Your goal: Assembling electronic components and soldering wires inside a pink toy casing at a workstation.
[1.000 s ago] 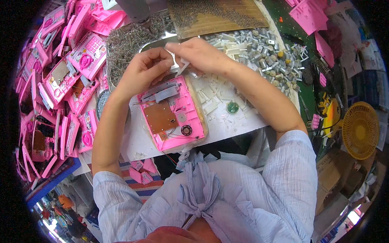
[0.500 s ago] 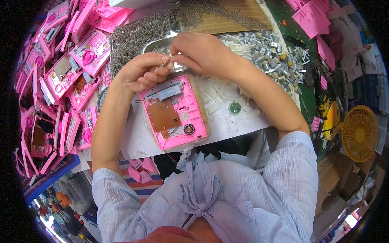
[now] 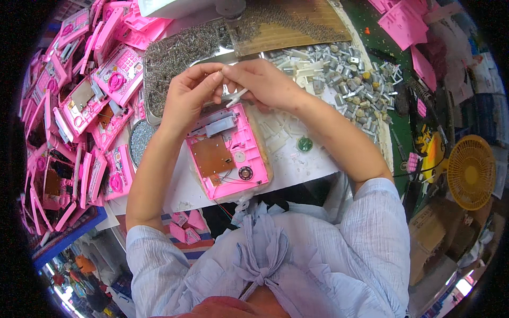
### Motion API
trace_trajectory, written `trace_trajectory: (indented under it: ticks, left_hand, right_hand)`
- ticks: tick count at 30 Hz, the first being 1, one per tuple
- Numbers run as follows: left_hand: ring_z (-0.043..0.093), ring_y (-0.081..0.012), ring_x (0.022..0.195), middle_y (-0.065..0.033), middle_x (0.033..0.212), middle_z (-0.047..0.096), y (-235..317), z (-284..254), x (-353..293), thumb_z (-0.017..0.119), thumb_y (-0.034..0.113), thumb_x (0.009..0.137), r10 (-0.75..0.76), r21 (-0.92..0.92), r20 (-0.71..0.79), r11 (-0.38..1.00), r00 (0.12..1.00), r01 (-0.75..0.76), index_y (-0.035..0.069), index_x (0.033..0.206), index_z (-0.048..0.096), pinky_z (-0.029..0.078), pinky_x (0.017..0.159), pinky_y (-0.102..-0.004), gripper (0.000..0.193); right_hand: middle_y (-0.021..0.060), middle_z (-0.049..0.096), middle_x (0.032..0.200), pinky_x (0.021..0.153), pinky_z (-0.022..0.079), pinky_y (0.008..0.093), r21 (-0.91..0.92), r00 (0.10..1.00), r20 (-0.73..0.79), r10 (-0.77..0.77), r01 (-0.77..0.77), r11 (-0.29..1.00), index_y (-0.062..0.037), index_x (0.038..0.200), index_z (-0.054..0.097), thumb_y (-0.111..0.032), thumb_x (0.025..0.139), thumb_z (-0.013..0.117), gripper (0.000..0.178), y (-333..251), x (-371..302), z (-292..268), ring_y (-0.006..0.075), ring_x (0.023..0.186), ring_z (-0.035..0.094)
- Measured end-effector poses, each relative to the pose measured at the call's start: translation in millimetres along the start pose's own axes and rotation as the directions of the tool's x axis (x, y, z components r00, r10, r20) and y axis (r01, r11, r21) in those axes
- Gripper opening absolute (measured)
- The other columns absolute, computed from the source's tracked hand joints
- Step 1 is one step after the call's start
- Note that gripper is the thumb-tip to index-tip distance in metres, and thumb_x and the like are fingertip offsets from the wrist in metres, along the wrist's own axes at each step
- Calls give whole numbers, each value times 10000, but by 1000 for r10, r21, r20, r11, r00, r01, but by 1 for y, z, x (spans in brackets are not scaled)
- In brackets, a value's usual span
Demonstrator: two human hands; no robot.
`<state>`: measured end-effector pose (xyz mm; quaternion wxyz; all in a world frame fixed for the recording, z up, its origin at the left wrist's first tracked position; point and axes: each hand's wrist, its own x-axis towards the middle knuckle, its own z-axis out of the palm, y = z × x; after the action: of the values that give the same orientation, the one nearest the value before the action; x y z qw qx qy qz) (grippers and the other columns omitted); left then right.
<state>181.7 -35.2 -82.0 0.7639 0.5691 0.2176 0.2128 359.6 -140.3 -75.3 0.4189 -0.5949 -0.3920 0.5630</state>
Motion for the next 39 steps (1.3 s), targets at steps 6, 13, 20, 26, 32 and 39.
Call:
trace_trajectory:
  ticks: [6, 13, 20, 26, 32, 39]
  left_hand:
    - [637, -101, 760, -62, 936, 697, 5, 7, -10, 690, 66, 943, 1, 73, -116, 997, 993, 8, -30, 1146, 676, 541, 713, -242, 225]
    - [638, -92, 771, -59, 929, 704, -4, 3, -10, 706, 31, 921, 190, 207, -114, 965, 975, -163, -36, 1131, 645, 527, 689, -240, 229]
    - [664, -101, 811, -78, 973, 718, 5, 2, -15, 697, 2, 914, 142, 167, -56, 977, 988, -131, -22, 1116, 599, 528, 692, -232, 226]
    - [611, -89, 663, -68, 878, 701, 5, 6, -4, 708, 49, 918, -78, 78, -65, 993, 995, 83, -17, 1036, 599, 507, 585, -243, 174]
    - [602, -96, 668, -52, 852, 674, 26, 6, -7, 634, 119, 971, -242, 32, 33, 970, 970, 241, -12, 1016, 612, 502, 573, -242, 140]
    - [501, -46, 629, 1, 787, 611, 21, 2, 5, 649, 124, 952, -167, -57, 87, 983, 982, 172, 15, 1012, 626, 407, 559, -206, 127]
  right_hand:
    - [-38, 519, 734, 367, 281, 213, 138, 999, -43, -33, 39, 990, -72, 838, 588, -452, 1039, 528, 434, 2, 1, 9, 35, 416, 387]
    - [-64, 398, 574, 371, 194, 203, 360, 980, 160, 121, -172, 917, -110, 814, 559, -519, 1007, 559, 452, -2, 4, 9, 27, 419, 306]
    - [-55, 397, 564, 341, 208, 215, 525, 961, 267, 79, -213, 824, -109, 809, 559, -464, 1004, 594, 407, 1, 11, 11, 38, 399, 286]
    - [-31, 501, 615, 333, 219, 209, 575, 996, 84, 33, -75, 815, -119, 801, 575, -300, 1002, 596, 272, 11, 10, 7, 40, 389, 364]
    - [-20, 525, 681, 426, 340, 230, 93, 965, 11, -261, 258, 962, -80, 906, 609, -221, 1004, 574, 176, -5, 2, 4, 58, 488, 450]
    - [17, 550, 636, 509, 412, 287, -137, 905, -66, -420, 409, 902, -27, 909, 637, -310, 1000, 611, 298, -2, 6, -11, 120, 572, 539]
